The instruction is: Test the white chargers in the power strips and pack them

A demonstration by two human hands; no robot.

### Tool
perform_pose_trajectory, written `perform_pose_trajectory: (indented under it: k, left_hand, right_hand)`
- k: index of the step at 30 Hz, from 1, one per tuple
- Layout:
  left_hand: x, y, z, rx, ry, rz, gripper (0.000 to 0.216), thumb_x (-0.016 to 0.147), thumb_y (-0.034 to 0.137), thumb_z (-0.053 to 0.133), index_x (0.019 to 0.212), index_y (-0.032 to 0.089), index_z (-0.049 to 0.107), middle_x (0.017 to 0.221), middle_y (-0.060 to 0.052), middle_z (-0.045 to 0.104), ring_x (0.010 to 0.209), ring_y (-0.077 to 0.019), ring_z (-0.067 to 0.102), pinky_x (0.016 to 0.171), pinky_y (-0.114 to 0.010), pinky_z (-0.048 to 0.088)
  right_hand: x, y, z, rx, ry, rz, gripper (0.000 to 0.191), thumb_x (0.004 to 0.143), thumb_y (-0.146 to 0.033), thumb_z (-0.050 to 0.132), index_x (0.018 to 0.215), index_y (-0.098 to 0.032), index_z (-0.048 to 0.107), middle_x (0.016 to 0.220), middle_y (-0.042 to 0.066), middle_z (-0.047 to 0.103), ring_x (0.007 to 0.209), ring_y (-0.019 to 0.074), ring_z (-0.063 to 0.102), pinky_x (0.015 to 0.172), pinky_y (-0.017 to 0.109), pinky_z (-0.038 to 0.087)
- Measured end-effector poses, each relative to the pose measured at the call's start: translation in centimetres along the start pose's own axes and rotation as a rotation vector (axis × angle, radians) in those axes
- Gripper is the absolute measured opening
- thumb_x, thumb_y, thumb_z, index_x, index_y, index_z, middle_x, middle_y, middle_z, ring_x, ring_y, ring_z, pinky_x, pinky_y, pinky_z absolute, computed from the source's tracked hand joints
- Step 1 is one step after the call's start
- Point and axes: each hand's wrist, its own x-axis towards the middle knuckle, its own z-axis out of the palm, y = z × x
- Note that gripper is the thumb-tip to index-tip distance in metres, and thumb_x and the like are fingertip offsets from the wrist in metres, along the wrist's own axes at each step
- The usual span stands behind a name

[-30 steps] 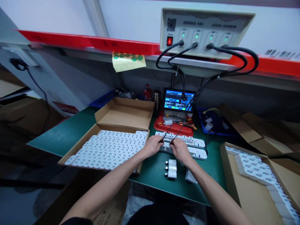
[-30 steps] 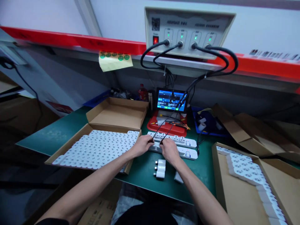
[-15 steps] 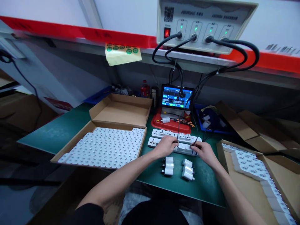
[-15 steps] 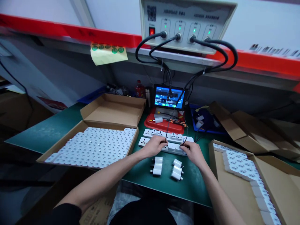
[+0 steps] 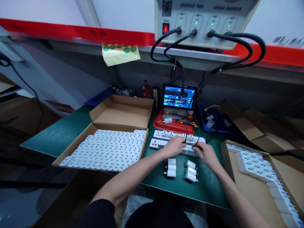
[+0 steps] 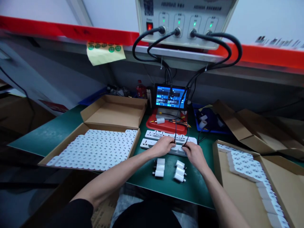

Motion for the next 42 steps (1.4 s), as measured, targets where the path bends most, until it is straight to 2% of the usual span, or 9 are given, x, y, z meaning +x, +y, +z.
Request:
perform_pose_trajectory:
  k: [14, 17, 21, 26, 30, 33, 37, 39, 42]
  left_hand:
    - [-0.2, 0.5, 1.3, 0.219, -0.028, 0.098, 0.017, 0.108, 0.024, 0.060, 0.102, 0.016, 0.073, 0.112, -0.012, 0.078, 0.108, -0.0290, 0.074, 0.093, -0.036, 0.056]
    - [-1.3, -0.1, 0.2, 0.260, 0.015, 0.158, 0.017, 0.108, 0.031, 0.065, 0.113, 0.017, 0.072, 0.116, -0.012, 0.077, 0.114, -0.0304, 0.072, 0.100, -0.039, 0.056]
    - [-4.3, -3.2, -2.8, 0.322, 0.108, 0.157, 0.036, 0.100, 0.035, 0.077, 0.131, 0.019, 0.066, 0.127, -0.012, 0.074, 0.124, -0.0321, 0.067, 0.107, -0.043, 0.053]
    - [-6.7, -7.3, -5.1, 0.353, -0.014, -0.037, 0.024, 0.097, 0.023, 0.076, 0.119, 0.017, 0.069, 0.120, -0.014, 0.078, 0.116, -0.0339, 0.074, 0.097, -0.042, 0.058]
    - [-6.6, -8.4, -5.1, 0.289, -0.034, -0.018, 0.019, 0.099, 0.023, 0.071, 0.117, 0.017, 0.072, 0.117, -0.015, 0.080, 0.115, -0.0352, 0.076, 0.095, -0.043, 0.061]
    - [-6.7, -8.4, -5.6, 0.161, 0.108, -0.004, 0.025, 0.099, 0.022, 0.070, 0.124, 0.017, 0.072, 0.123, -0.015, 0.078, 0.119, -0.0333, 0.075, 0.103, -0.043, 0.060]
    - [-7.3, -8.4, -7.0, -0.264, 0.452, -0.023, 0.028, 0.100, 0.023, 0.067, 0.127, 0.018, 0.074, 0.129, -0.012, 0.077, 0.125, -0.0277, 0.071, 0.114, -0.042, 0.056]
    - [-7.4, -8.8, -7.3, -0.585, 0.518, -0.117, 0.031, 0.102, 0.026, 0.061, 0.129, 0.016, 0.074, 0.120, -0.011, 0.077, 0.110, -0.0240, 0.074, 0.100, -0.039, 0.063]
    - [-7.9, -10.2, -7.8, -0.975, 0.504, -0.298, 0.042, 0.104, 0.033, 0.058, 0.141, 0.014, 0.067, 0.108, -0.009, 0.074, 0.079, -0.0166, 0.072, 0.063, -0.026, 0.060]
  right_hand:
    - [-0.4, 0.8, 1.1, -0.122, 0.042, -0.100, 0.024, 0.104, -0.038, 0.051, 0.095, -0.023, 0.068, 0.094, 0.007, 0.073, 0.088, 0.0256, 0.069, 0.078, 0.035, 0.050]
    - [-0.6, 0.5, -0.2, -0.176, 0.033, -0.109, 0.031, 0.108, -0.045, 0.051, 0.096, -0.024, 0.070, 0.093, 0.006, 0.074, 0.084, 0.0251, 0.070, 0.074, 0.035, 0.050]
    - [-1.4, -1.7, -1.5, -0.271, 0.196, -0.172, 0.035, 0.112, -0.050, 0.053, 0.101, -0.023, 0.073, 0.099, 0.008, 0.077, 0.088, 0.0249, 0.074, 0.078, 0.034, 0.053]
    - [0.1, -6.9, 3.0, -0.495, -0.001, -0.289, 0.029, 0.112, -0.028, 0.048, 0.128, -0.023, 0.072, 0.121, 0.011, 0.079, 0.092, 0.0251, 0.078, 0.073, 0.032, 0.056]
    - [3.6, -9.5, 7.8, -0.609, -0.210, -0.225, 0.045, 0.107, -0.018, 0.052, 0.151, -0.021, 0.060, 0.139, 0.015, 0.074, 0.098, 0.0290, 0.080, 0.074, 0.035, 0.058]
    - [5.6, -9.4, 8.7, -0.563, -0.293, -0.237, 0.037, 0.105, -0.020, 0.052, 0.139, -0.018, 0.068, 0.127, 0.015, 0.079, 0.105, 0.0325, 0.080, 0.083, 0.039, 0.060]
    - [6.7, -9.1, 6.9, -0.334, -0.070, -0.284, 0.041, 0.107, -0.043, 0.051, 0.135, -0.019, 0.071, 0.130, 0.016, 0.079, 0.114, 0.0365, 0.077, 0.092, 0.047, 0.061]
    - [7.3, -9.9, 6.2, -0.127, 0.014, -0.259, 0.049, 0.107, -0.056, 0.051, 0.136, -0.023, 0.072, 0.130, 0.013, 0.078, 0.115, 0.0351, 0.077, 0.095, 0.047, 0.062]
    - [8.9, -12.3, 6.8, 0.243, -0.043, -0.147, 0.051, 0.107, -0.061, 0.049, 0.134, -0.024, 0.074, 0.130, 0.012, 0.077, 0.105, 0.0298, 0.078, 0.080, 0.040, 0.066]
